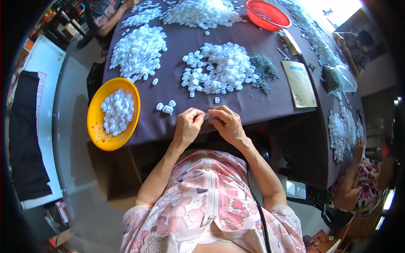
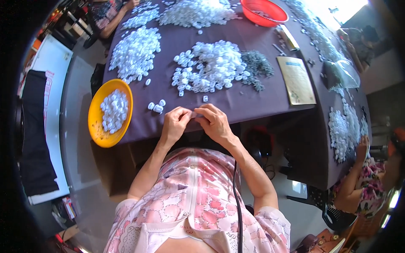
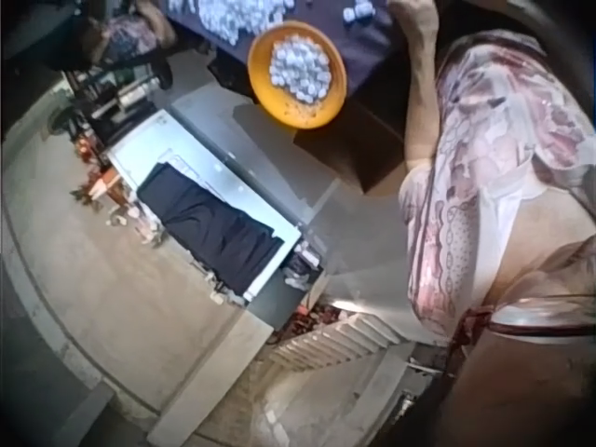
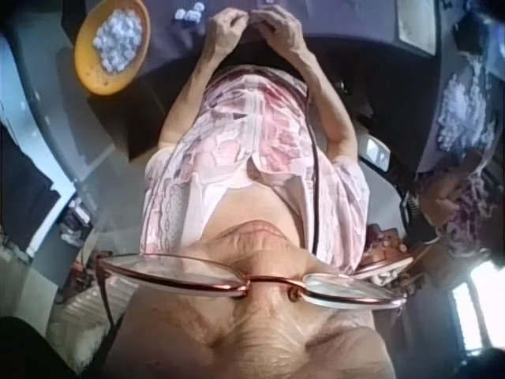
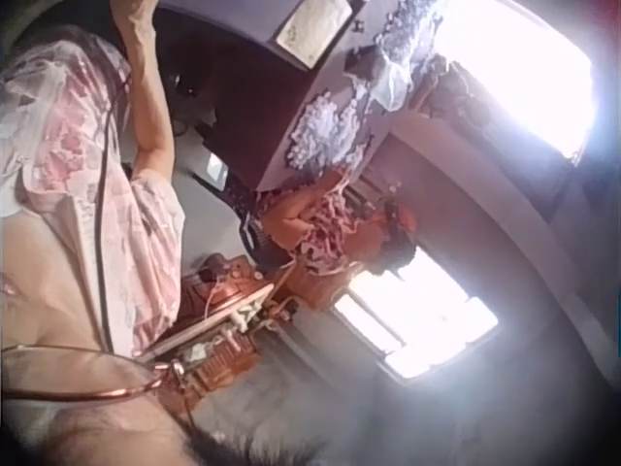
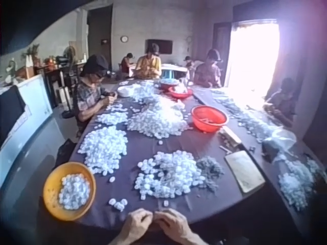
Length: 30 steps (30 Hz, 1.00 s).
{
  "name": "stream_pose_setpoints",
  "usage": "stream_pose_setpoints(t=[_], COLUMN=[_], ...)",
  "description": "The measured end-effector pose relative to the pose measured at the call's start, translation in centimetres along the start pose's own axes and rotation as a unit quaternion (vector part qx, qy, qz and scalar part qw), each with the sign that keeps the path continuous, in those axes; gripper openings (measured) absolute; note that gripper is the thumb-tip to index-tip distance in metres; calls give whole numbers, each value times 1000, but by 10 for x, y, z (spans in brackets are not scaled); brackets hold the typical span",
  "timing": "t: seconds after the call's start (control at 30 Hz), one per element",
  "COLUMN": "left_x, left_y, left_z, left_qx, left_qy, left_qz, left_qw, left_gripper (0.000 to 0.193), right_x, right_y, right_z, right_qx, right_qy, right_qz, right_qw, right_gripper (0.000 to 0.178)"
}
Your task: The person assembles small plastic components by hand, picking up pieces from piles on the table, fitting them together, and placing the assembled items onto the table.
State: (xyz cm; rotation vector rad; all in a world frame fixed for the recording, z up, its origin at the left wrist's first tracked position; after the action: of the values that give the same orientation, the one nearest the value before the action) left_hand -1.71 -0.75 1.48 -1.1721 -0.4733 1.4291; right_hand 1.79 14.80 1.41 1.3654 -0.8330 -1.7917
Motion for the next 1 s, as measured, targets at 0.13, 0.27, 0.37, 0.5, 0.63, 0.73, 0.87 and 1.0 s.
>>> stream_pose_setpoints(t=[0.13, 0.27, 0.37, 0.5, 0.63, 0.73, 0.87, 1.0], left_x=[-20, -47, -60, -66, -60, -45, -17, 6], left_y=[2, 12, 23, 31, 25, 16, 14, 19], left_z=[-3, -2, -1, 0, 3, 11, 30, 54], left_qx=[42, -28, -9, 10, 49, 77, 107, 134], left_qy=[-67, -75, -86, -104, -116, -91, -54, -20], left_qz=[101, 128, 157, 199, 259, 252, 227, 215], left_qw=[992, 989, 984, 974, 958, 960, 967, 967], left_gripper=[9, 10, 10, 10, 6, 7, 4, 6], right_x=[-44, -92, -99, -89, -83, -78, -66, -53], right_y=[-19, -64, -66, -59, -57, -52, -49, -50], right_z=[5, 12, 21, 32, 33, 32, 36, 30], right_qx=[33, 102, 125, 142, 120, 112, 76, 78], right_qy=[-115, -211, -184, -164, -137, -158, -170, -178], right_qz=[-11, -151, -177, -267, -291, -271, -156, -175], right_qw=[993, 960, 959, 939, 939, 943, 970, 965], right_gripper=[11, 8, 7, 9, 6, 5, 3, 1])
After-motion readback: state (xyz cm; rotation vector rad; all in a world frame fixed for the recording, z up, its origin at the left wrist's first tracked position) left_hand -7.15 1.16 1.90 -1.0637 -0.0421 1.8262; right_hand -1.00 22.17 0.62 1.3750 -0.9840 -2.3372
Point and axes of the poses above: each hand's wrist, its own z-axis towards the middle knuckle, its own x-axis out of the palm, y = z × x, the point moved 2 cm from there along z, towards the middle knuckle, and after that the axes turned 15 degrees about x, right-handed, at the moved point
